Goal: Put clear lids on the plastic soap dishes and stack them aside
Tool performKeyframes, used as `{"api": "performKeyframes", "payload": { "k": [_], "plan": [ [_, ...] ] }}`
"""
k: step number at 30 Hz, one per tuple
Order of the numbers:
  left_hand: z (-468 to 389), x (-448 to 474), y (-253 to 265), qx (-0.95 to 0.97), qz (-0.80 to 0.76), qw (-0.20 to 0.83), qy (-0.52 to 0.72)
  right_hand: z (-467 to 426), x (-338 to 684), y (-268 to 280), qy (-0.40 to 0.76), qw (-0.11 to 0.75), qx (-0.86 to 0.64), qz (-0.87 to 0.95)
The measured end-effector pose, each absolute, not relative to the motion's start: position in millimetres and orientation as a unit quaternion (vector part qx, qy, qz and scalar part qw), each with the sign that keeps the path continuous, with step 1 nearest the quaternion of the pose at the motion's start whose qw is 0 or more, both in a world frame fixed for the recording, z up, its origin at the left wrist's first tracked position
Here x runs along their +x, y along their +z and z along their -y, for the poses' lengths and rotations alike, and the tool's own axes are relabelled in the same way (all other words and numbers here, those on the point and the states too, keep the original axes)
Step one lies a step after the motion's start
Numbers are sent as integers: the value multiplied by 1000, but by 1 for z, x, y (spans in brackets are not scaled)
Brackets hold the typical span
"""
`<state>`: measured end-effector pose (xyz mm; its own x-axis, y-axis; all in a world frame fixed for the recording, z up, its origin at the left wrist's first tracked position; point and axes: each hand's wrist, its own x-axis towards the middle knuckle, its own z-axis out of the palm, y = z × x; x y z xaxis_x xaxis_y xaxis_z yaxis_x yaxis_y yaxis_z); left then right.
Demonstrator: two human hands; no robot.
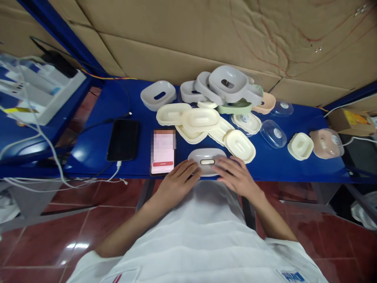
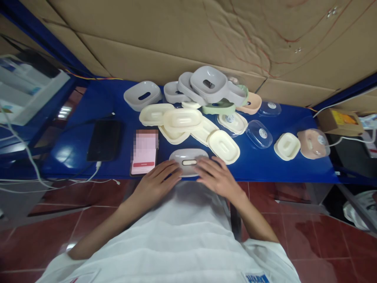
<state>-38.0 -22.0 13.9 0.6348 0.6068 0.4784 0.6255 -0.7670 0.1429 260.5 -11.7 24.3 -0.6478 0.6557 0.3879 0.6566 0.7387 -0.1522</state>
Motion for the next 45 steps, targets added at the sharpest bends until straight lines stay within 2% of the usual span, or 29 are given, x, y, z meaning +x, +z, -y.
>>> {"api": "performKeyframes", "payload": {
  "k": [3,6,9,14,19,25,31,36,45],
  "plan": [
    [22,-34,16,-899,346,17,-268,-13,317,32,-40,252,-508,823],
    [20,-29,19,-895,348,-1,-278,-43,383,32,-46,190,-669,717],
    [17,-23,16,-891,344,-36,-293,-64,425,28,20,162,-695,700],
    [16,-17,4,-867,360,-103,-329,-63,422,34,37,296,-651,698],
    [19,-16,-1,-829,397,-188,-345,-11,350,35,-61,415,-625,658],
    [18,-15,-4,-798,422,-248,-352,37,256,16,-13,315,-455,833],
    [17,-17,-6,-806,422,-263,-322,32,245,10,1,254,-408,877],
    [16,-18,-4,-806,428,-249,-326,36,245,7,-37,250,-396,883],
    [15,-18,-5,-780,446,-275,-343,29,251,35,-3,201,-376,905]
  ]
}}
